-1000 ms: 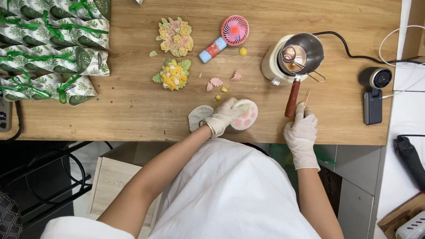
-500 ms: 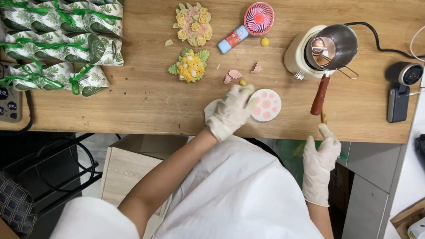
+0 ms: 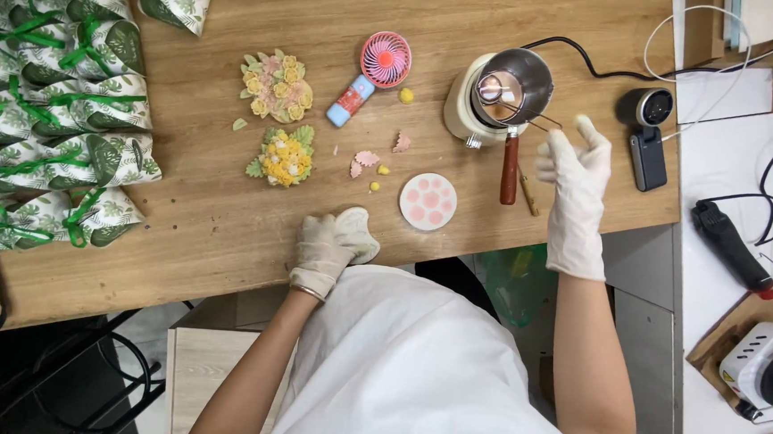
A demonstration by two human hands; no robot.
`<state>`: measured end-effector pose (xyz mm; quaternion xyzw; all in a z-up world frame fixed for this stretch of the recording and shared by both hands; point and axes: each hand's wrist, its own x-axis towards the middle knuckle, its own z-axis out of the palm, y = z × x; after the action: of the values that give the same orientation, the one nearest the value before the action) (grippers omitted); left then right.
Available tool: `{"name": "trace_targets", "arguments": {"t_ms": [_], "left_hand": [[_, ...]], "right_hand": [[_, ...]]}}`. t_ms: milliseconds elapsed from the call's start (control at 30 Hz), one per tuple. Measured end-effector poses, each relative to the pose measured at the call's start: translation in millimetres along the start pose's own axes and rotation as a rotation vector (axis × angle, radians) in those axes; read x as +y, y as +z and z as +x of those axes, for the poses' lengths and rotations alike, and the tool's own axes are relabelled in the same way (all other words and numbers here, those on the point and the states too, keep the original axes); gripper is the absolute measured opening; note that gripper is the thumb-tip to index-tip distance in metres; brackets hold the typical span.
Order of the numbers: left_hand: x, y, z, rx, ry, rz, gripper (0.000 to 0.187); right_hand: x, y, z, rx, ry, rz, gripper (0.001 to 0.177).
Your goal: The recorder is decorating a wax paw-print shaped item using liquid wax and a needle tool.
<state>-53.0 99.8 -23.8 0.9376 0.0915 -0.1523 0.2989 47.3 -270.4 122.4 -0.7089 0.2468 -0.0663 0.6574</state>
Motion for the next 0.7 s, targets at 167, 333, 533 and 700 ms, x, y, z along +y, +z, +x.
{"name": "trace_targets", "arguments": {"t_ms": [167, 333, 533, 700], "left_hand": [[-8, -4, -15, 0.015, 0.098, 0.07, 0.059], [54, -47, -39, -0.054, -0.209, -0.373, 0.05], [96, -37, -35, 0.055, -0.316, -1.297, 0.048], [134, -20, -16, 0.031, -0.352, -1.848, 0.048]], "right_hand": [[-24, 14, 44, -0.022, 0.037, 0.112, 0.036], [-53, 37, 60, -0.138, -0.059, 0.125, 0.027], [-35, 33, 96, -0.326, -0.48, -0.244, 0.023], [-60, 31, 99, -0.383, -0.69, -0.445, 0.035]]}}
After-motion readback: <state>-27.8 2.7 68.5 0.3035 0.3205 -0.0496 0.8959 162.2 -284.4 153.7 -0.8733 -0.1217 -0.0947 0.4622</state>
